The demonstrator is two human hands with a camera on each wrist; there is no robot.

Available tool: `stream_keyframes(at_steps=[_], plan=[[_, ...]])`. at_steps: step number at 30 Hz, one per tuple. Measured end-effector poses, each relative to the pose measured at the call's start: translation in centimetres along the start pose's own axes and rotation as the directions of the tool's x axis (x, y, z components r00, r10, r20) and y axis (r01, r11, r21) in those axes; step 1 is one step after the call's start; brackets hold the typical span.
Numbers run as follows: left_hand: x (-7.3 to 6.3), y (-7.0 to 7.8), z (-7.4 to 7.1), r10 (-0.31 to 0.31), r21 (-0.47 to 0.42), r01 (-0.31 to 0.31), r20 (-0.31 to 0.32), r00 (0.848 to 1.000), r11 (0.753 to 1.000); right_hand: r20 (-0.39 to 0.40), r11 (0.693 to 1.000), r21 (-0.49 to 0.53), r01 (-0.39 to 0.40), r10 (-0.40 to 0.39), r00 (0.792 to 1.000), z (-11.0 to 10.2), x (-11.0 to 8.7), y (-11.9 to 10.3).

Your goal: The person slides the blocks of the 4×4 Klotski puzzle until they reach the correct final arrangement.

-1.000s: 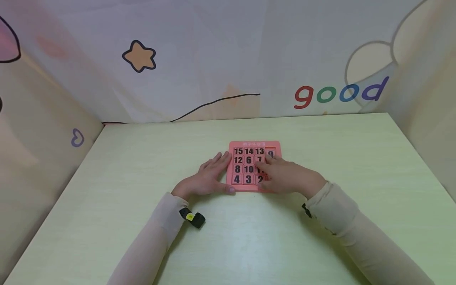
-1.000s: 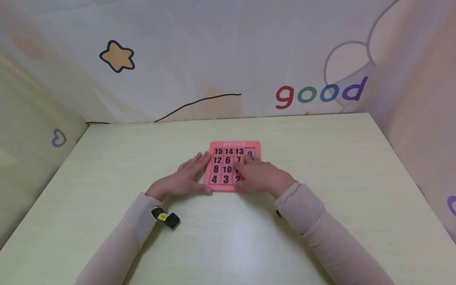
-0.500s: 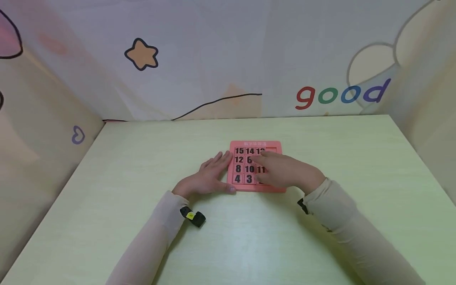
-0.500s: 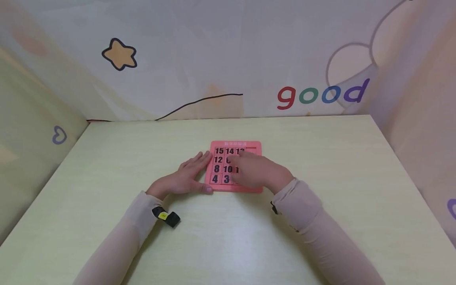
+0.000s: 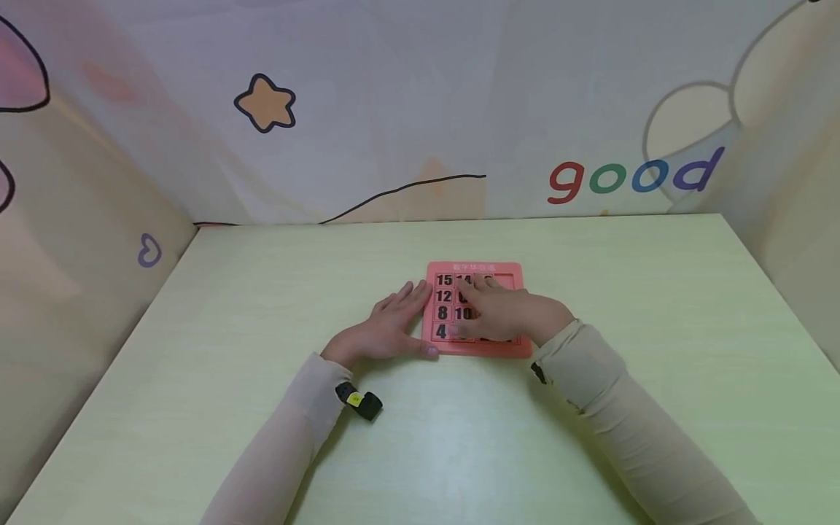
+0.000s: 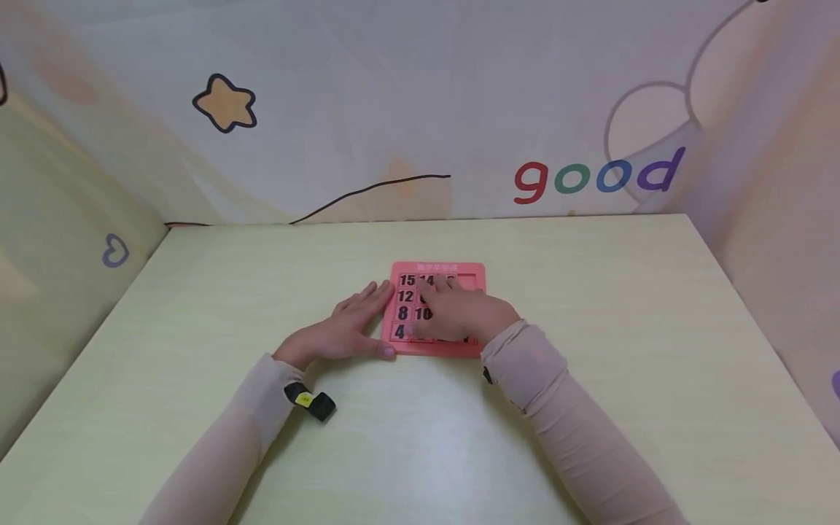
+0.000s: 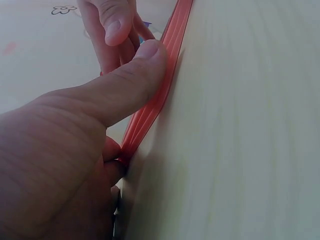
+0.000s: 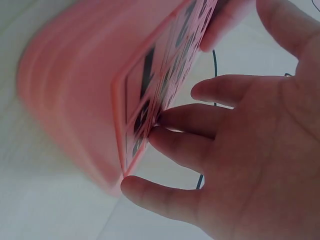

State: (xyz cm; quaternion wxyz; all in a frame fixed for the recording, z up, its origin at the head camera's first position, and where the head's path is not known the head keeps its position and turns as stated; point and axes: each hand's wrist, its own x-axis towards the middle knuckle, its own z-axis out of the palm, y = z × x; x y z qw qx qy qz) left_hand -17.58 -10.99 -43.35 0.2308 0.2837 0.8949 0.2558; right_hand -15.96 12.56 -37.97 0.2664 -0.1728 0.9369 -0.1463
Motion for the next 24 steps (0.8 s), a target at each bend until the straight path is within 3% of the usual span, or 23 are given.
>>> stream_keyframes(at_steps=[7,13,18,24], plan=[[-0.1,0.1,0.0,0.001,0.004,-0.001,-0.006,1.0,1.0,-0.017,0.999,0.033,0.017,-0.016,1.0,-1.0,-0.6,1.2],[-0.2,0.0,-0.2,0.005,0.007,-0.005,-0.012,1.0,1.0,-0.063,0.999,0.017,-0.033,0.034,0.997,-1.5,-0.6,1.6],[-0.3,-0.2,-0.2,0.011,0.012,-0.011,-0.007,1.0,1.0,-0.092,0.999,0.009,-0.032,0.032,0.995,-1.1,0.0,0.3],[-0.4,0.0,-0.1,0.04,0.01,-0.04,-0.008,0.999,0.999,-0.079,0.999,0.002,0.034,-0.034,0.996,-0.9,0.8,-2.1]])
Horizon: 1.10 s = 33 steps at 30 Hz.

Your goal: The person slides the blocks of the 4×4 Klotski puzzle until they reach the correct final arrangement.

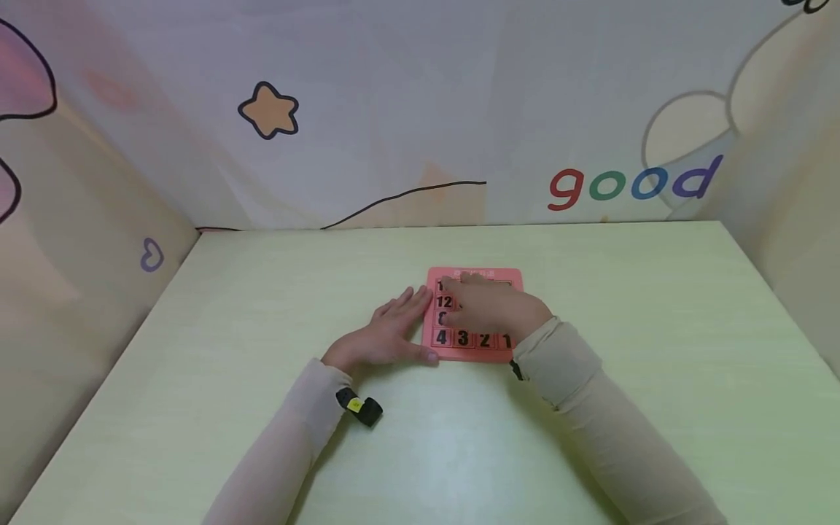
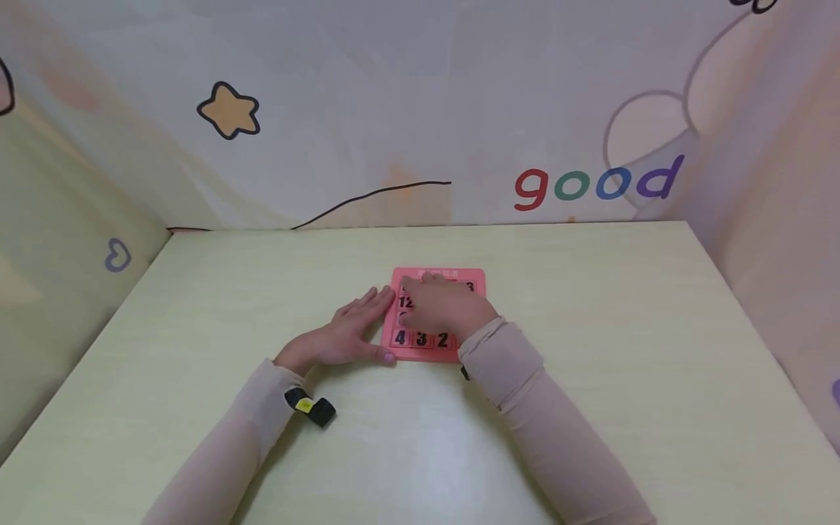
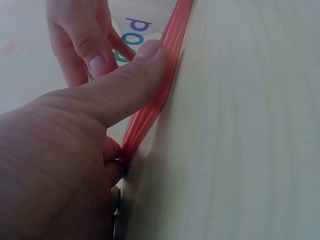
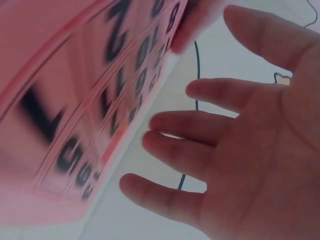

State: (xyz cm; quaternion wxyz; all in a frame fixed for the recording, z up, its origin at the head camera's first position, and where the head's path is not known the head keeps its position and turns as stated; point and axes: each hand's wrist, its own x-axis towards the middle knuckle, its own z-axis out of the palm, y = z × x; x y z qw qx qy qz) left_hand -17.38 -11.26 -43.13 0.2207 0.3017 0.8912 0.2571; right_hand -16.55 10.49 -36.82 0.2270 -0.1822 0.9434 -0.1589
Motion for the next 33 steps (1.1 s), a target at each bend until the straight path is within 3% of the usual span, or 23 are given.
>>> stream_keyframes(at_steps=[7,15,24,28,33], plan=[[-0.1,0.2,-0.1,-0.017,-0.001,0.017,-0.003,1.0,1.0,0.028,1.0,0.01,0.024,-0.025,0.999,0.3,0.7,-0.5],[0.2,0.1,0.2,-0.026,0.01,0.026,-0.009,1.0,1.0,0.022,0.999,-0.001,-0.042,0.042,0.999,-0.7,0.6,0.8],[0.2,0.3,0.2,-0.028,0.008,0.028,-0.012,1.0,1.0,-0.044,0.989,-0.078,-0.124,0.12,0.992,-1.1,-0.1,1.9],[0.1,0.2,0.2,-0.029,-0.008,0.029,-0.011,1.0,1.0,-0.074,0.988,-0.115,-0.107,0.099,0.992,-0.6,0.5,1.4],[0.1,0.1,0.2,-0.037,-0.017,0.037,-0.01,0.999,0.999,-0.032,0.995,-0.101,-0.016,0.013,0.999,-0.4,0.9,0.9]])
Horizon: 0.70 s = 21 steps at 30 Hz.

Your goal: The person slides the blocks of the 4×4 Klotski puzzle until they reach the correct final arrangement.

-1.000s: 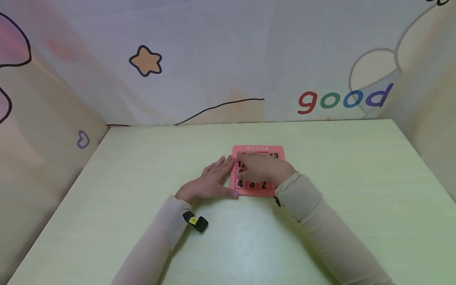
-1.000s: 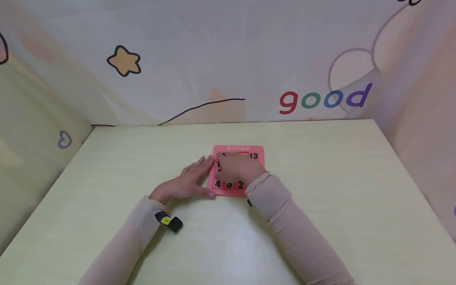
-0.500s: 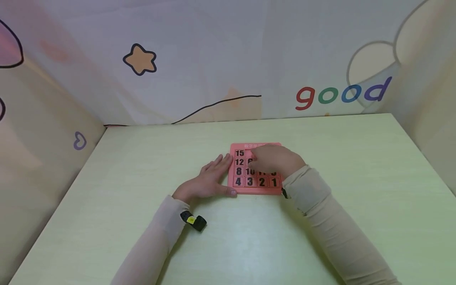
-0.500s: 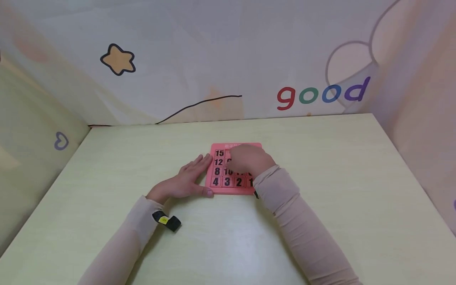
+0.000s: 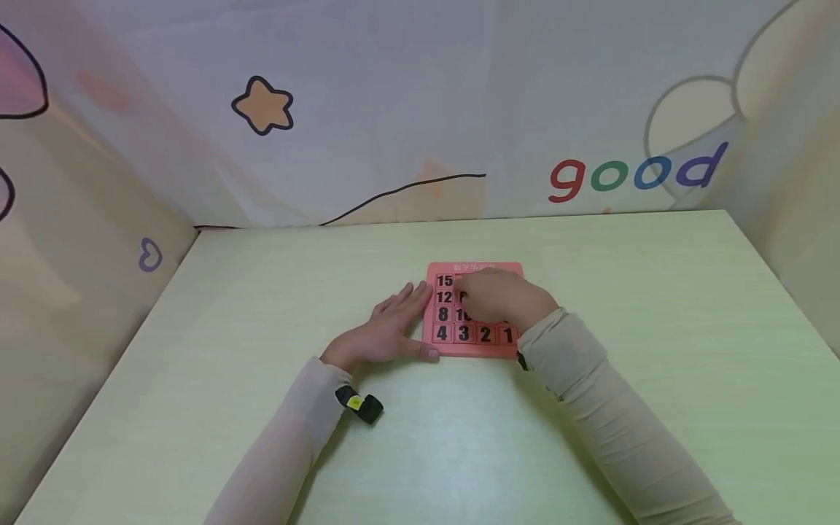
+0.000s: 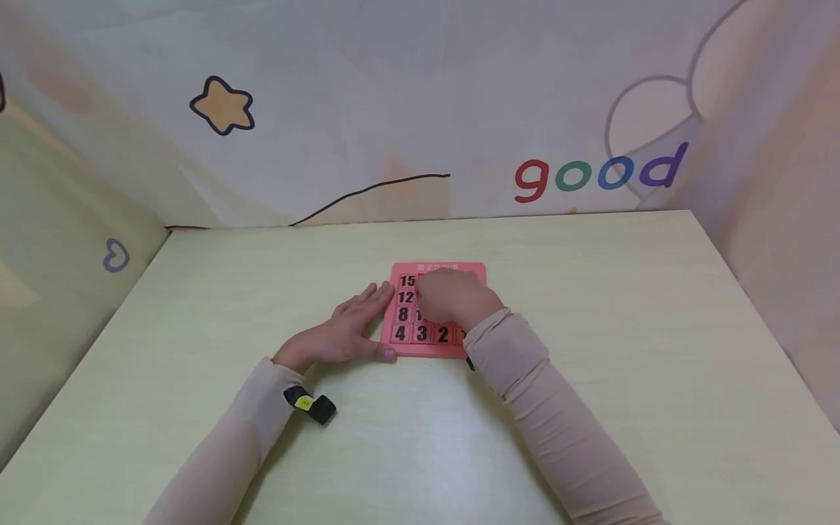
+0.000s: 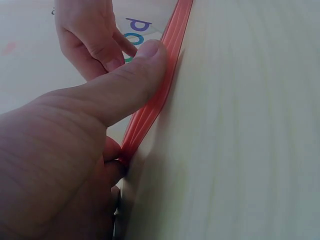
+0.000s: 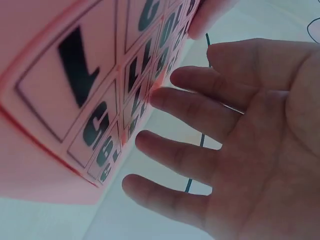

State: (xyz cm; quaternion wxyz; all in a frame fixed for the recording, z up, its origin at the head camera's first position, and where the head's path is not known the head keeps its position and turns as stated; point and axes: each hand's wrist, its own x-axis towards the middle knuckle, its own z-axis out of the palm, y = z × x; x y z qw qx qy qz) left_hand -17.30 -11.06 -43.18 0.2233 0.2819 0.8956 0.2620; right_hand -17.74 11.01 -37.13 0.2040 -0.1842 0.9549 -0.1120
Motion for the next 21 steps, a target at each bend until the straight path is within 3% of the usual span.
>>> stream_keyframes(at_steps=[6,14,21], plan=[[0.1,-0.1,0.0,0.01,0.013,-0.01,-0.007,1.0,1.0,0.019,1.0,0.01,-0.006,0.006,1.0,0.0,0.0,0.0],[0.0,-0.1,-0.1,0.023,0.015,-0.023,0.0,1.0,1.0,-0.038,1.0,-0.003,0.018,-0.018,0.999,0.8,0.5,-0.9],[0.1,-0.2,-0.1,0.03,0.028,-0.031,0.008,1.0,0.999,-0.006,1.0,-0.003,-0.005,0.005,1.0,1.2,0.6,-1.2]])
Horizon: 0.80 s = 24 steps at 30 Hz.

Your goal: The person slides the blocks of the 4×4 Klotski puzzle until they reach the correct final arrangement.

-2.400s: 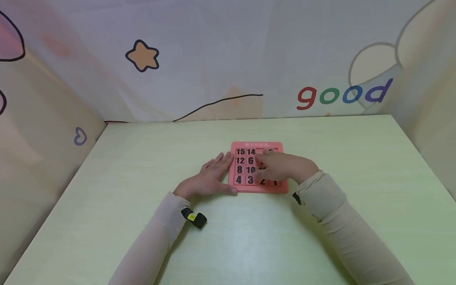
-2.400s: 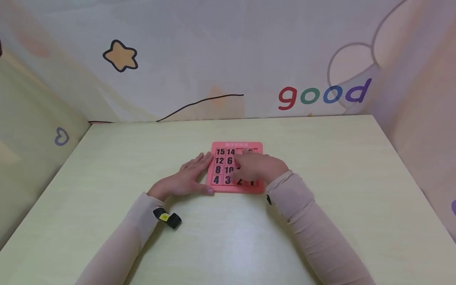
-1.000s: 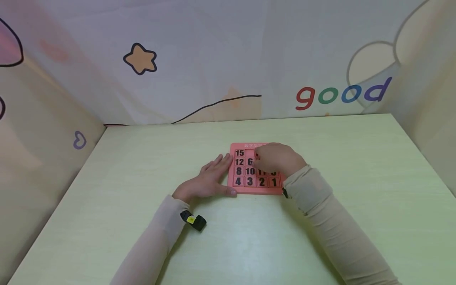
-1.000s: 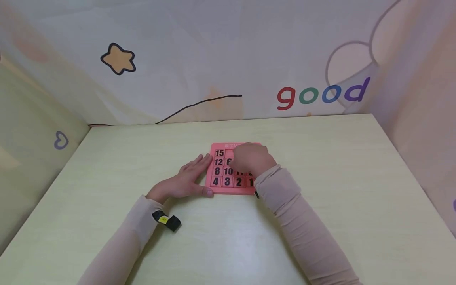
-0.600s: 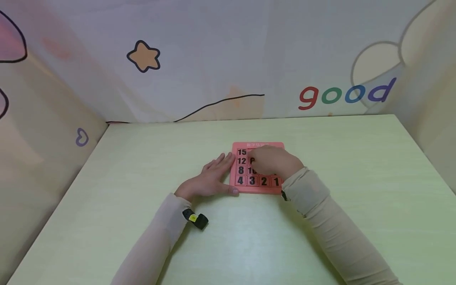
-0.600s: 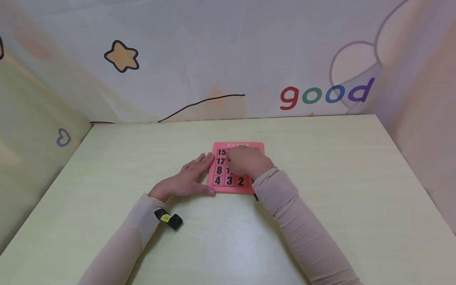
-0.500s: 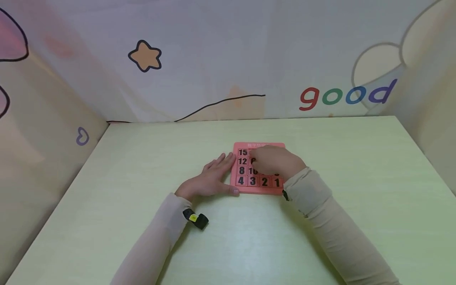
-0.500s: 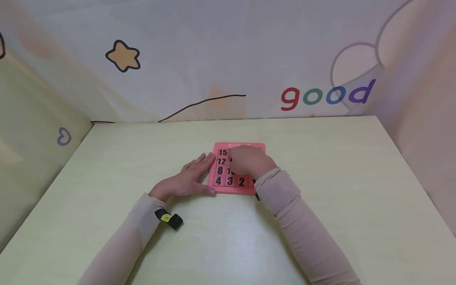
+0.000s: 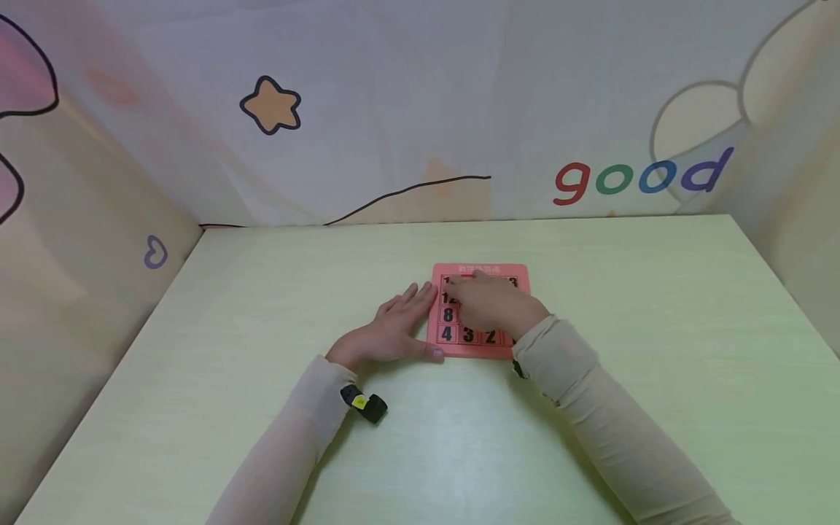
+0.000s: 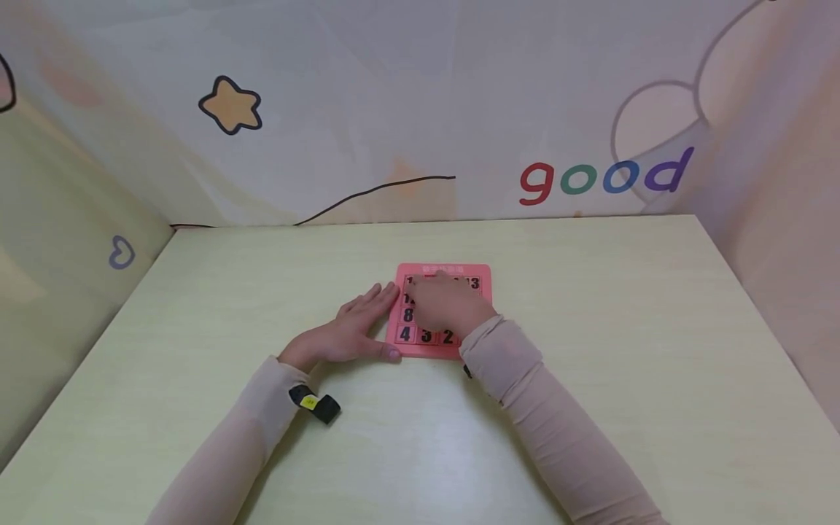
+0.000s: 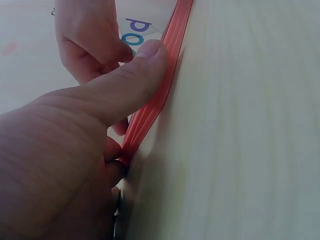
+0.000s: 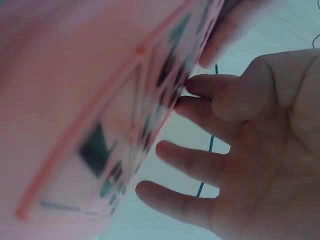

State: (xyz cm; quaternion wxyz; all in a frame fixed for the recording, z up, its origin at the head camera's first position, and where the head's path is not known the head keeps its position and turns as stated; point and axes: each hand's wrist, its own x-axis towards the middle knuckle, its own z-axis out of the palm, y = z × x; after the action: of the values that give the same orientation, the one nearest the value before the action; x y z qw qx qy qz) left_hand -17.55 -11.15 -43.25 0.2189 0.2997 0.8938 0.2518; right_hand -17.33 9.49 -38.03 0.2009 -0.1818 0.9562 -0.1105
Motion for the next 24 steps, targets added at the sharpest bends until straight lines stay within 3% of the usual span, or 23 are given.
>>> stream_keyframes(at_steps=[12,20,24], plan=[[0.0,0.1,0.1,-0.018,0.005,0.018,0.001,1.0,1.0,0.01,0.998,-0.038,-0.057,0.057,0.998,-1.0,-0.8,1.3],[0.0,0.0,0.1,-0.013,0.004,0.013,0.008,1.0,1.0,0.08,0.99,0.08,0.115,-0.121,0.989,-0.4,-1.0,-0.2],[0.0,0.1,0.0,-0.015,0.003,0.015,0.008,1.0,1.0,0.094,0.988,0.079,0.133,-0.14,0.986,-0.3,-1.2,-0.9]])
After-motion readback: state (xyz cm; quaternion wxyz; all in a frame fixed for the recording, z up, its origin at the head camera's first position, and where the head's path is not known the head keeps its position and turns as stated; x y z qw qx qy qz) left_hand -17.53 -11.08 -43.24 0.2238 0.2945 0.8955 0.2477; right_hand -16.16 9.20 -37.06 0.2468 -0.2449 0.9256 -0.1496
